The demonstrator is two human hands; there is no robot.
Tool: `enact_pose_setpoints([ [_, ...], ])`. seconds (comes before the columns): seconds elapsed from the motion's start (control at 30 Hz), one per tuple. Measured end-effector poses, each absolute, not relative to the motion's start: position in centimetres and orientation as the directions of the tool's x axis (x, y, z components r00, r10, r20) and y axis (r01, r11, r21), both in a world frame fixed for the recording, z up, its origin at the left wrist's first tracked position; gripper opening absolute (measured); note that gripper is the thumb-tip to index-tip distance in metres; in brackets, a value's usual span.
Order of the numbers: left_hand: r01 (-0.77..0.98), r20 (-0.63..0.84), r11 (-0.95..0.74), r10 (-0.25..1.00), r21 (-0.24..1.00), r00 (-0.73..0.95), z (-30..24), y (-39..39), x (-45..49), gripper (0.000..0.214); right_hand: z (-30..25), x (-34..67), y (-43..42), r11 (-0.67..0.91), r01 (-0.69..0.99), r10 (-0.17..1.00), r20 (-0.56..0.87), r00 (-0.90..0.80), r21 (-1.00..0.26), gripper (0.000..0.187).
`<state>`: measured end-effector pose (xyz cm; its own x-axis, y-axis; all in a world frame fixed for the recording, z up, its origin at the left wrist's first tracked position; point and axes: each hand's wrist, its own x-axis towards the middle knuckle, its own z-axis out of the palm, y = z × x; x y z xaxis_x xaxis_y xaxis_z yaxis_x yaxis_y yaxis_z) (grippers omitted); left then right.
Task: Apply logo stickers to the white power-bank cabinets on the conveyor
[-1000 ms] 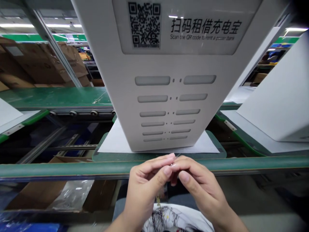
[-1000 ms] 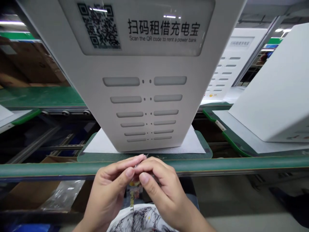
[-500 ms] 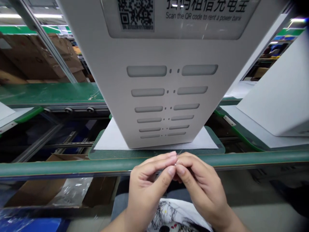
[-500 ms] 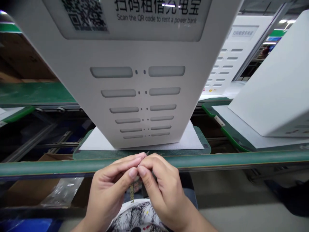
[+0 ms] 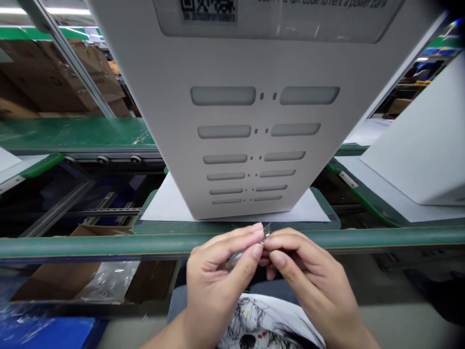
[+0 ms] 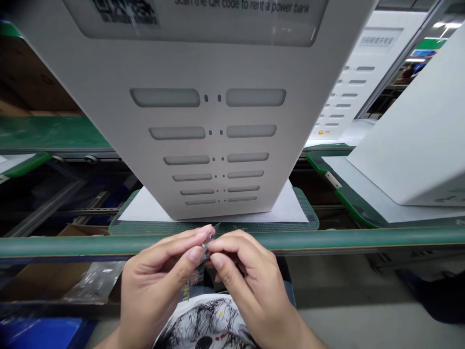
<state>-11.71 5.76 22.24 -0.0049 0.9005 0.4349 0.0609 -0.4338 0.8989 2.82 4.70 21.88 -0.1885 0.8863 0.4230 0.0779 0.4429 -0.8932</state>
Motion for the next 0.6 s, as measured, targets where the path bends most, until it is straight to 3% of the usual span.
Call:
enact_pose_setpoints([
  [0.2, 0.216, 0.63, -0.612, 0.776, 0.761, -0.023, 22.28, 5.75, -11.75, 0.038, 22.04, 2.51, 4.77, 0.427, 0.083, 0.896, 0.41, -0.168, -0.9, 0.016],
  [0.4, 0.319, 0.729, -0.692, 0.685, 0.648, 0.006, 22.11, 5.71, -11.74, 0.033, 22.16, 2.22, 4.8, 0.438, 0.124, 0.896, 0.421, -0.141, -0.89, 0.01],
  [0.6, 0.29, 0.711, -0.684, 0.703, 0.67, 0.014, 22.24, 5.71, -11.61, 0.024, 22.39, 1.86, 4.72, 0.455, 0.148, 0.889, 0.439, -0.129, -0.878, 0.011],
])
